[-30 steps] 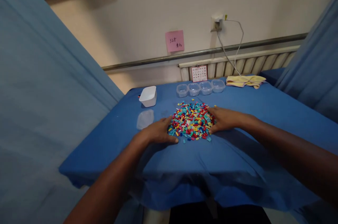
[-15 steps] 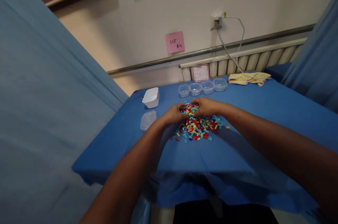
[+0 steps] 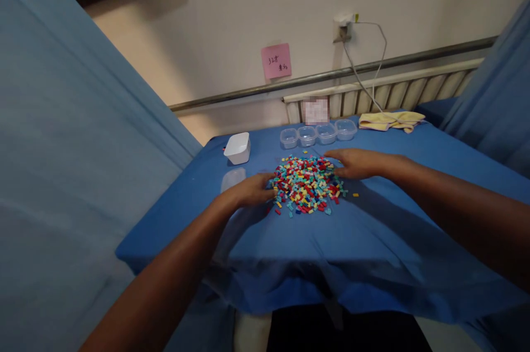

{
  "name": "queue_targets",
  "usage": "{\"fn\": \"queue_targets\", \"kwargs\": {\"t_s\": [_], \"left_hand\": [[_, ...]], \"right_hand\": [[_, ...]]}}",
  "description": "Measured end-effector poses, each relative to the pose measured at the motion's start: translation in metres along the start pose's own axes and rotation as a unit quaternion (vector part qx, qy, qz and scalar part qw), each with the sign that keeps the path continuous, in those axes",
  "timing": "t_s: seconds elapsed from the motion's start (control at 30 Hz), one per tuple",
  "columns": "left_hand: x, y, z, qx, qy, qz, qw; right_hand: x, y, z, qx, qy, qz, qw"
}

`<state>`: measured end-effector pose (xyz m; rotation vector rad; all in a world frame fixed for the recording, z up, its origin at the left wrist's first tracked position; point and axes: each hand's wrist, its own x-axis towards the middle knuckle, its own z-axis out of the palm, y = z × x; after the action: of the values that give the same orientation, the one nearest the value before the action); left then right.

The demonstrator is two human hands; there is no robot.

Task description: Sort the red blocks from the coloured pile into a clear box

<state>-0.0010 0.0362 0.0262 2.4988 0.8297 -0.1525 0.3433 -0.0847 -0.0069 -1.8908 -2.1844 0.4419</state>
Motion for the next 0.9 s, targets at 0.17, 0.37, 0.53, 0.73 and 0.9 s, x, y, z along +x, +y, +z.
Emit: {"fn": "queue_targets", "kwargs": {"t_s": [0.17, 0.37, 0.53, 0.73, 0.9], "left_hand": [[-0.032, 0.004, 0.017, 0.136, -0.032, -0.076, 0.987], [-0.030, 0.021, 0.050, 0.079, 0.037, -0.037, 0.996], [-0.012, 0.025, 0.065, 0.041, 0.084, -0.013, 0.996], [0.018, 0.028, 0.078, -0.044, 0.159, -0.021, 0.986], [0.033, 0.022, 0.081, -0.083, 0.211, -0.022, 0.974]], "right_hand": [[-0.040, 0.025, 0.027, 0.022, -0.050, 0.019, 0.998], [-0.064, 0.022, 0.037, 0.014, -0.045, 0.013, 0.999], [-0.057, 0.018, 0.040, 0.025, -0.020, 0.080, 0.996], [-0.015, -0.030, 0.058, 0.064, 0.027, 0.027, 0.997], [0.029, -0.070, 0.056, 0.091, 0.079, -0.024, 0.992]]}}
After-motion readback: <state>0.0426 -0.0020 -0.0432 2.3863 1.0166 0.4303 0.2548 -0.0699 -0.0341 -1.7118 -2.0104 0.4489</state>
